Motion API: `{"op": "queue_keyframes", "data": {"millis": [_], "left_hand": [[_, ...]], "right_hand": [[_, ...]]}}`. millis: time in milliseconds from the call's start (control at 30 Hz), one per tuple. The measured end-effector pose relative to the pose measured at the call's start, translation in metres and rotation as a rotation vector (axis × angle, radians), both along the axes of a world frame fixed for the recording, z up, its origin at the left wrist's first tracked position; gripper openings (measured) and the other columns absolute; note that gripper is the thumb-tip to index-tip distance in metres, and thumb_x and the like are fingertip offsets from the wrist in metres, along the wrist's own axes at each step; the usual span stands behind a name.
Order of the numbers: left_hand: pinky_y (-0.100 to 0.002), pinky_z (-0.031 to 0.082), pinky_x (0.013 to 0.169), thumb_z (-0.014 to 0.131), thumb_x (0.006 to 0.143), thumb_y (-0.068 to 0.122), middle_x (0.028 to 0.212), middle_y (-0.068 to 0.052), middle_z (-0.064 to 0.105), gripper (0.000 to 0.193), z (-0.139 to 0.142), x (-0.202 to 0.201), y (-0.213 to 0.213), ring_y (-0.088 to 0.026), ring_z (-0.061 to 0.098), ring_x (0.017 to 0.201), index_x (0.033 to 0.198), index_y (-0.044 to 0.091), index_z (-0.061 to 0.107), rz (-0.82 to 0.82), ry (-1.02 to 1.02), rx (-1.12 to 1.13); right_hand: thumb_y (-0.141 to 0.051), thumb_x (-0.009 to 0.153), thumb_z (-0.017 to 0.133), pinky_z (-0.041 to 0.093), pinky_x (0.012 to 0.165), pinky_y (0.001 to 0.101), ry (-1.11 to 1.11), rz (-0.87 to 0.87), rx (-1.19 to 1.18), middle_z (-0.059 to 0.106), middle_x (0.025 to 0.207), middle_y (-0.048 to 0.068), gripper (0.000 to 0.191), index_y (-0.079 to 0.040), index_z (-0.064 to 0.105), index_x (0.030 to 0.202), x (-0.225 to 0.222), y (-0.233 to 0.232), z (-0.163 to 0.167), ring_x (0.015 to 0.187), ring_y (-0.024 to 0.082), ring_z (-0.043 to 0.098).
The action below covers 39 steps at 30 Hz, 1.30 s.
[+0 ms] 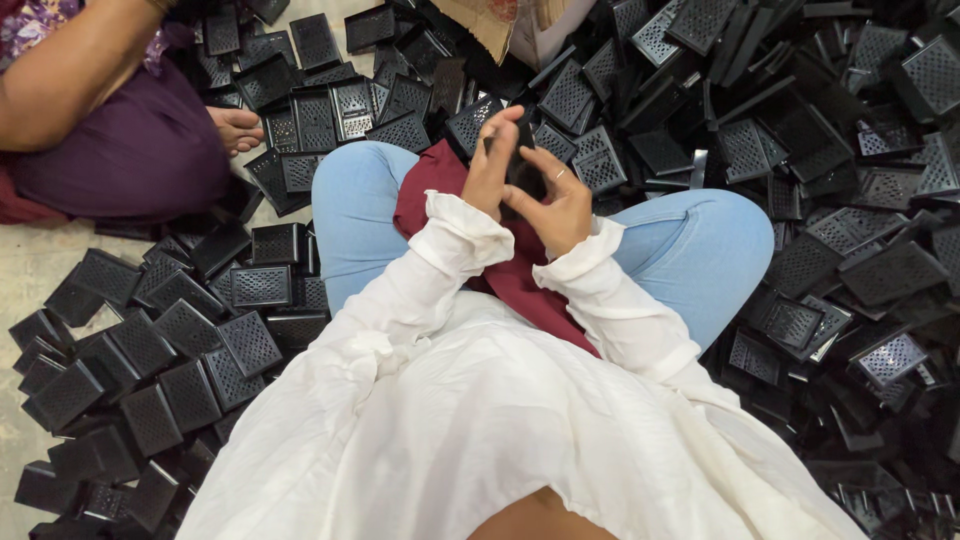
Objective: The person sits on the floor and repeatedly picks up small black plastic components, snaps them together by hand, and places the assembled units into a nearby cardboard box. The process is continuous and repetitive, with no tools used.
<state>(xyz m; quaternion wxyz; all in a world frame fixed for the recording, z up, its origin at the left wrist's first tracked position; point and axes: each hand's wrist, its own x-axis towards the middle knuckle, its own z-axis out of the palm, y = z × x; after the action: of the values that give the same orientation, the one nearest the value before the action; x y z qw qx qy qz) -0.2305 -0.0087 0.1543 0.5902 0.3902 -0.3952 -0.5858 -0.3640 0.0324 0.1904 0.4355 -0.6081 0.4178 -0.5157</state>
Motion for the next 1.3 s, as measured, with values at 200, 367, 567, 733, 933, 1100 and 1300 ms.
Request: {"op": "queue_keyframes", "data": {"millis": [200,367,567,733,933,1100,1300], "left_hand": [[-0.030,0.054,0.095,0.067,0.104,0.013,0.122,-0.014,0.067,0.039,0.003,0.003,-0.008,-0.019,0.065,0.108,0.138,-0.002,0.055,0.064,0.225,0.031],[-0.033,0.058,0.092,0.063,0.100,0.019,0.121,-0.013,0.068,0.041,0.016,0.011,-0.016,-0.020,0.068,0.109,0.135,0.002,0.052,-0.021,0.398,0.029],[-0.030,0.056,0.094,0.071,0.101,0.015,0.122,-0.012,0.069,0.043,0.013,-0.006,0.001,-0.015,0.066,0.108,0.133,-0.008,0.055,-0.036,-0.040,-0.026],[-0.024,0.057,0.086,0.074,0.095,0.011,0.112,-0.007,0.072,0.045,0.013,0.000,0.022,-0.009,0.068,0.097,0.133,-0.008,0.059,-0.102,-0.116,0.096],[-0.022,0.056,0.081,0.074,0.095,0.007,0.105,-0.003,0.073,0.042,0.012,0.007,0.029,-0.006,0.066,0.089,0.133,-0.006,0.063,-0.235,-0.316,0.043],[-0.023,0.056,0.081,0.072,0.097,0.007,0.105,-0.002,0.072,0.030,0.031,0.001,0.006,-0.005,0.066,0.091,0.124,-0.004,0.065,-0.267,-0.223,-0.025],[-0.035,0.051,0.065,0.082,0.096,0.028,0.077,-0.009,0.066,0.031,0.118,0.046,-0.169,-0.019,0.060,0.071,0.093,0.001,0.068,0.402,-0.836,-0.497]], "right_hand": [[-0.002,0.094,0.077,0.048,0.115,0.0359,-0.173,0.126,0.095,0.060,0.146,0.020,0.055,0.003,0.055,0.144,-0.007,-0.007,-0.012,0.137,0.027,0.058],[-0.002,0.094,0.067,0.058,0.095,0.0409,-0.652,0.208,0.603,0.067,0.127,0.013,0.048,-0.003,0.052,0.139,-0.028,-0.023,-0.027,0.113,0.023,0.067],[-0.005,0.097,0.069,0.061,0.089,0.0398,-0.749,0.089,0.569,0.071,0.119,0.013,0.039,0.000,0.057,0.134,-0.048,-0.037,-0.048,0.105,0.024,0.070],[-0.004,0.096,0.070,0.059,0.083,0.0332,-0.608,0.028,0.453,0.071,0.118,0.009,0.042,-0.001,0.052,0.134,-0.055,-0.040,-0.044,0.102,0.017,0.070],[-0.006,0.102,0.068,0.056,0.093,0.0257,-0.432,0.024,0.327,0.072,0.123,0.013,0.042,0.006,0.056,0.140,-0.061,-0.054,-0.021,0.108,0.015,0.070],[-0.006,0.102,0.068,0.056,0.097,0.0279,-0.338,0.058,0.261,0.070,0.126,0.013,0.045,0.002,0.053,0.143,-0.087,-0.069,-0.015,0.110,0.014,0.067],[-0.011,0.097,0.078,0.055,0.099,0.0330,0.140,-0.306,0.030,0.065,0.127,0.013,0.059,-0.001,0.047,0.145,-0.197,-0.127,-0.039,0.112,0.021,0.067]]}}
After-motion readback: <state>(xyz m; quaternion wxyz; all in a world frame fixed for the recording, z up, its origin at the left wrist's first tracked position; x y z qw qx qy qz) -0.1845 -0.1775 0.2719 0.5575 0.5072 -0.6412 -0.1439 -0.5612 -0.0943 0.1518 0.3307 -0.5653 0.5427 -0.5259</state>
